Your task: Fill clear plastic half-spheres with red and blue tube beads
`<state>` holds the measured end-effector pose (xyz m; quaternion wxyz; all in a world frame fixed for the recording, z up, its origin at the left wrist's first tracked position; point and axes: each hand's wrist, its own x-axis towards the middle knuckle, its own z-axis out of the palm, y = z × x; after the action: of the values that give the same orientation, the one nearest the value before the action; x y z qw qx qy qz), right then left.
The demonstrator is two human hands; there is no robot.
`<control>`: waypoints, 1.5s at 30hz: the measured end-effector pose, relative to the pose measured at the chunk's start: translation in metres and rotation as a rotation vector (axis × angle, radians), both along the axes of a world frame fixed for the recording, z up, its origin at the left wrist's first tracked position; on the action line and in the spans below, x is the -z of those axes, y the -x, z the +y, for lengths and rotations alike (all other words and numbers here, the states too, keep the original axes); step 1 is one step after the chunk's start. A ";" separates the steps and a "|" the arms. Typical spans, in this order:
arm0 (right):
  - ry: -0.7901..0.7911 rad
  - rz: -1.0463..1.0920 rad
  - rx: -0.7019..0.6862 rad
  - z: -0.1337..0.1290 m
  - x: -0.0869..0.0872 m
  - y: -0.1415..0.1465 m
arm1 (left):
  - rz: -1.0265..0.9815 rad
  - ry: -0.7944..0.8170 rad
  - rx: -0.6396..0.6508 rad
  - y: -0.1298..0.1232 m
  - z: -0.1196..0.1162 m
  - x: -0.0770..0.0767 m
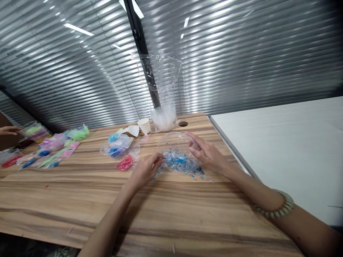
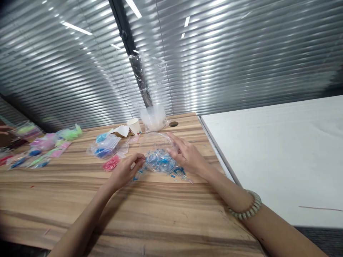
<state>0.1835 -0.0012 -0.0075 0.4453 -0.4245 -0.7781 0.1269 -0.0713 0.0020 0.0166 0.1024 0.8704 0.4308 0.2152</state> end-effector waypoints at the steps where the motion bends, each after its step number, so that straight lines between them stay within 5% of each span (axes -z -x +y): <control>1: -0.001 -0.002 -0.002 0.000 0.000 0.000 | 0.023 -0.031 0.011 0.000 0.000 0.001; 12: -0.009 -0.022 -0.025 0.000 -0.002 0.002 | 0.182 -0.125 0.043 0.003 0.004 0.007; 26: -0.018 -0.002 -0.045 0.000 -0.001 0.001 | 0.005 -0.173 -0.054 0.011 0.004 -0.005; 35: -0.004 0.009 -0.026 0.001 0.000 0.000 | 0.058 0.218 -0.056 0.023 0.008 -0.023; 45: 0.000 -0.005 -0.033 0.000 -0.002 0.000 | 0.185 0.311 -0.055 0.037 0.013 -0.022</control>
<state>0.1835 -0.0010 -0.0056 0.4412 -0.4118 -0.7861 0.1334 -0.1082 0.0147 0.0390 0.1899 0.8480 0.4902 0.0679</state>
